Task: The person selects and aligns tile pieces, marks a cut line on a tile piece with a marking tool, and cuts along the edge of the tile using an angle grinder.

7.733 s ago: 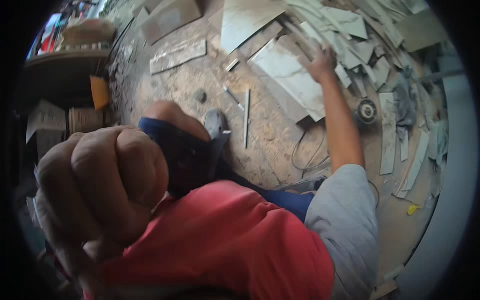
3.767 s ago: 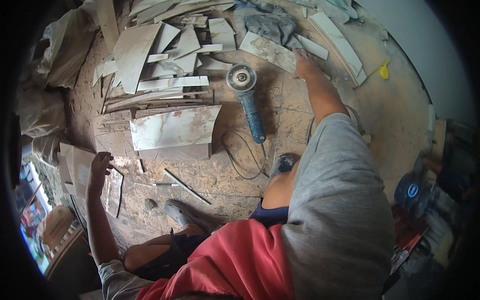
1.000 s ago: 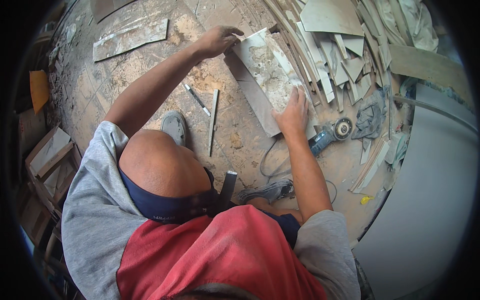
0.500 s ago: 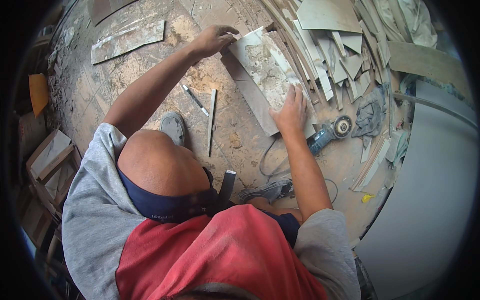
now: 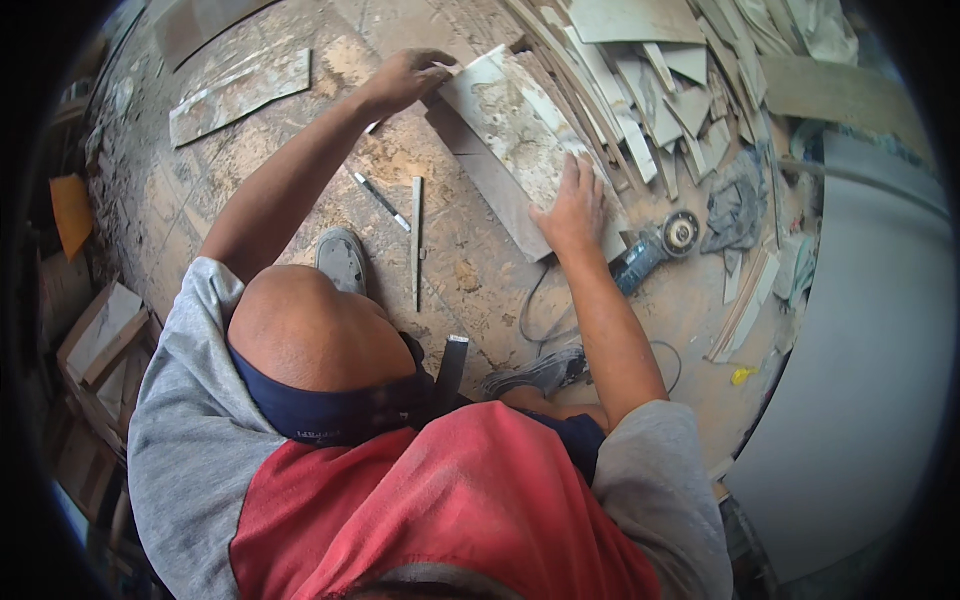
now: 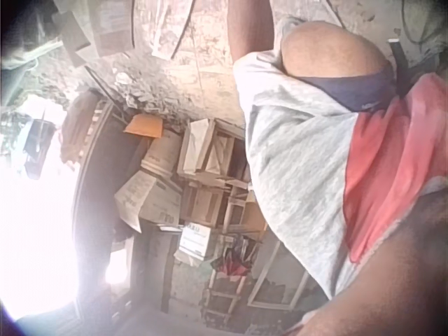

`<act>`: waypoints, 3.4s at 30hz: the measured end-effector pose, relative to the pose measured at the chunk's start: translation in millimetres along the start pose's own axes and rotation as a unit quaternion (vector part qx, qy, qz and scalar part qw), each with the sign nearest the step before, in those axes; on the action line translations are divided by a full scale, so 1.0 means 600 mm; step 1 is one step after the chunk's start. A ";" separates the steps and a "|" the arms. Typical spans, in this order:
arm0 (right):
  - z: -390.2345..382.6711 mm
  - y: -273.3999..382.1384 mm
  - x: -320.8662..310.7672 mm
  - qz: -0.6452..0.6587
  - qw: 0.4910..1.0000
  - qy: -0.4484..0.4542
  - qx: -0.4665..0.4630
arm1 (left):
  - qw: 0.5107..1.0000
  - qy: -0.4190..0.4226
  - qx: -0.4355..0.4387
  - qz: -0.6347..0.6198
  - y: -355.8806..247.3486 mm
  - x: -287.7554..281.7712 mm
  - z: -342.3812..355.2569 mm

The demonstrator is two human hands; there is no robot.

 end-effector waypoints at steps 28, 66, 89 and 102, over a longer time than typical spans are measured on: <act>-0.094 -0.139 0.017 0.013 0.998 -0.011 -0.058 | 1.000 0.014 0.016 0.004 -0.009 0.009 -0.014; -0.092 -0.141 0.011 0.021 0.999 -0.014 -0.049 | 0.895 -0.016 0.271 0.355 -0.020 0.013 -0.028; -0.096 -0.492 -0.230 0.112 0.977 -0.157 -0.091 | 0.863 0.083 0.256 0.427 -0.119 0.007 -0.071; -0.109 -0.289 -0.200 0.247 0.946 -0.037 -0.209 | 0.848 0.214 0.155 0.458 0.105 0.053 -0.245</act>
Point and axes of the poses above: each hand's wrist, its own z-axis towards the middle knuckle, its own x-axis out of the palm, y = z × x, the point moved 4 cm from there along z, towards the middle knuckle, and after that the axes turned 4 degrees about -y, right-handed, at the moved point
